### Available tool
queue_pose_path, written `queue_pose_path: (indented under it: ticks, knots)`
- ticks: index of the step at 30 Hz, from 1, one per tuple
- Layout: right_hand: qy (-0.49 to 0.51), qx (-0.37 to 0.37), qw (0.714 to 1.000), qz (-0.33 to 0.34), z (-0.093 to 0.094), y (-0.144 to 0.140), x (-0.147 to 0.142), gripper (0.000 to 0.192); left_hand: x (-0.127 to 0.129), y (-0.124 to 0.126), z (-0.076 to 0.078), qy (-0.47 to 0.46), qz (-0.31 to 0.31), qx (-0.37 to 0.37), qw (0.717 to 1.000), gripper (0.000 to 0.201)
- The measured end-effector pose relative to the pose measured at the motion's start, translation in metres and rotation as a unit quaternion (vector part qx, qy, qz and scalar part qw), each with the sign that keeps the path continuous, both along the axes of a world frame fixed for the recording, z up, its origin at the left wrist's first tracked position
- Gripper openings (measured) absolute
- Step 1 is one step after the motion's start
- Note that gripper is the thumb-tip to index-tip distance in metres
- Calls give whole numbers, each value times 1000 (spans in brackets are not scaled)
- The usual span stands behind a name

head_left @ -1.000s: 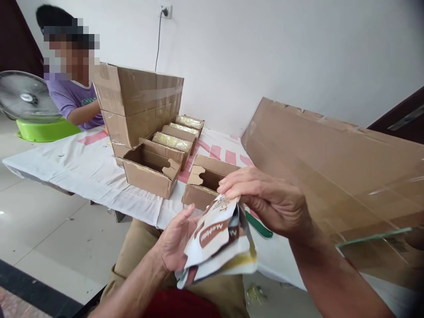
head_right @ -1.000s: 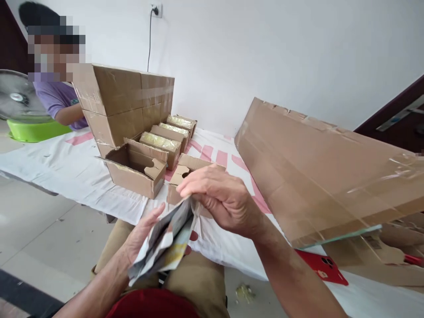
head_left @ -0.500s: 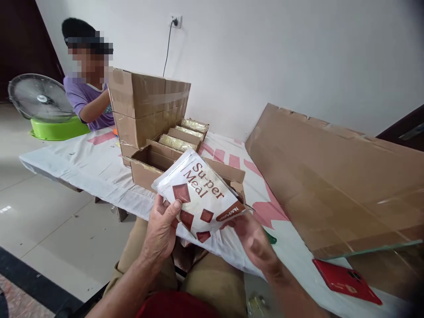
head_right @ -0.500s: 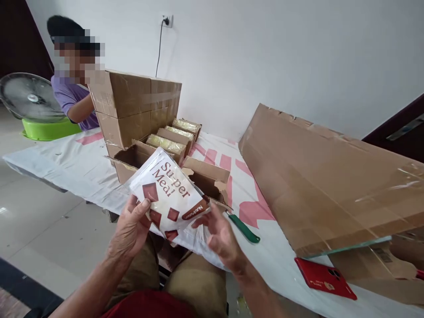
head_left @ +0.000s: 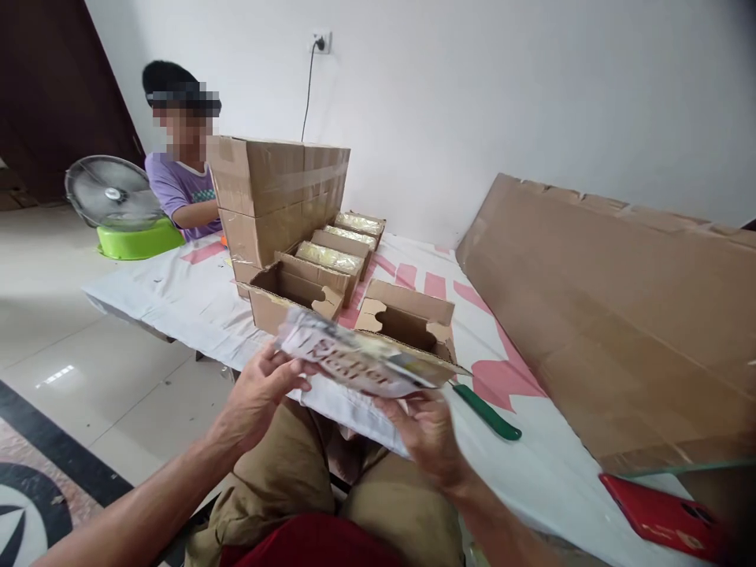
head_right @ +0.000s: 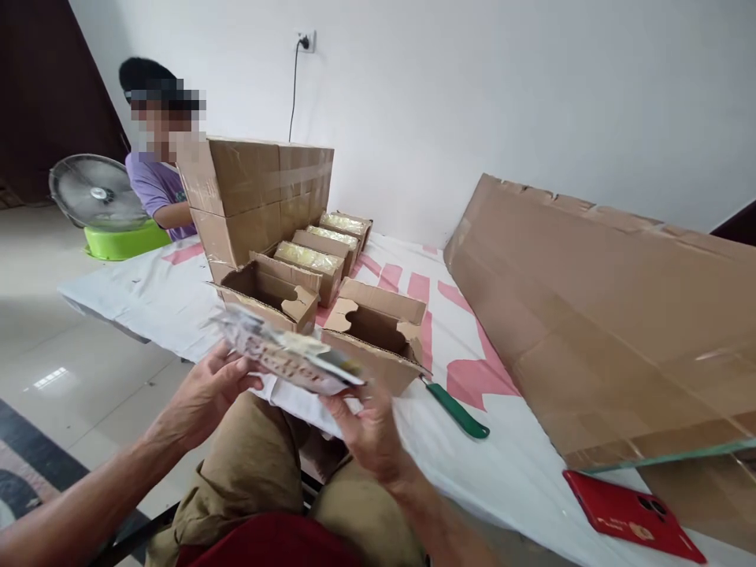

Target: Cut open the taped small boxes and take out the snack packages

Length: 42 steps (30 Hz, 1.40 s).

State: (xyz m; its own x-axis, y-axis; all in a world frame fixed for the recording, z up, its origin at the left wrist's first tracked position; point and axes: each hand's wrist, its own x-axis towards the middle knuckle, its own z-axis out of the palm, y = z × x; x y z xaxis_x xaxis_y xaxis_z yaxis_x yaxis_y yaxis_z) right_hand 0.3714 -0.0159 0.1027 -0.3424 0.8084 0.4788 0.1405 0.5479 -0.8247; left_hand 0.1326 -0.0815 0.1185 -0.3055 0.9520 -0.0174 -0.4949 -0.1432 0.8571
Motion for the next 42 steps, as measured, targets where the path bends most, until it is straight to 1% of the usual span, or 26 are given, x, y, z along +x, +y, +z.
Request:
queue_pose_path:
  ticks: [3,5,6,8,11,13,14,16,20,22,25,31,35,39,42]
  knots:
    - [-19,-52,997,50,-37,-3,-38,16,-28,-20,-39,-61,38,-124,990,41]
    - [-24,-87,993,75,-58,0,-63,18,-43,-26,-61,-105,68,-182,975,30]
    - [-25,-102,991,81,-67,2,-74,19,-49,-26,-70,-120,79,-202,969,26]
    - [-27,-126,988,84,-80,10,-93,21,-58,-20,-80,-137,97,-228,959,18]
    - [-27,-141,987,71,-93,28,-113,23,-66,-1,-83,-146,124,-235,953,9]
    - [-22,-141,988,65,-99,40,-124,27,-71,13,-83,-139,142,-226,954,10]
    - [-18,-141,988,61,-102,46,-130,28,-73,19,-83,-132,153,-221,954,13]
    - [-11,-141,988,56,-106,56,-139,29,-77,29,-85,-112,179,-207,955,27]
    - [-4,-133,990,48,-113,71,-152,30,-82,45,-93,-51,221,-164,960,62]
    - [-8,-127,991,43,-116,76,-155,31,-83,52,-98,-21,227,-148,962,74]
    - [-28,-121,992,25,-119,83,-158,34,-84,62,-108,15,218,-136,966,85]
    - [-94,-120,988,-34,-127,88,-160,30,-84,73,-129,84,180,-143,970,90]
    - [-125,-109,984,-62,-128,87,-163,27,-84,75,-137,139,167,-143,966,84]
    - [-164,-97,978,-80,-124,87,-162,20,-89,75,-140,204,174,-151,951,80]
    - [-199,-90,972,-89,-119,87,-158,15,-104,78,-140,260,191,-168,931,85]
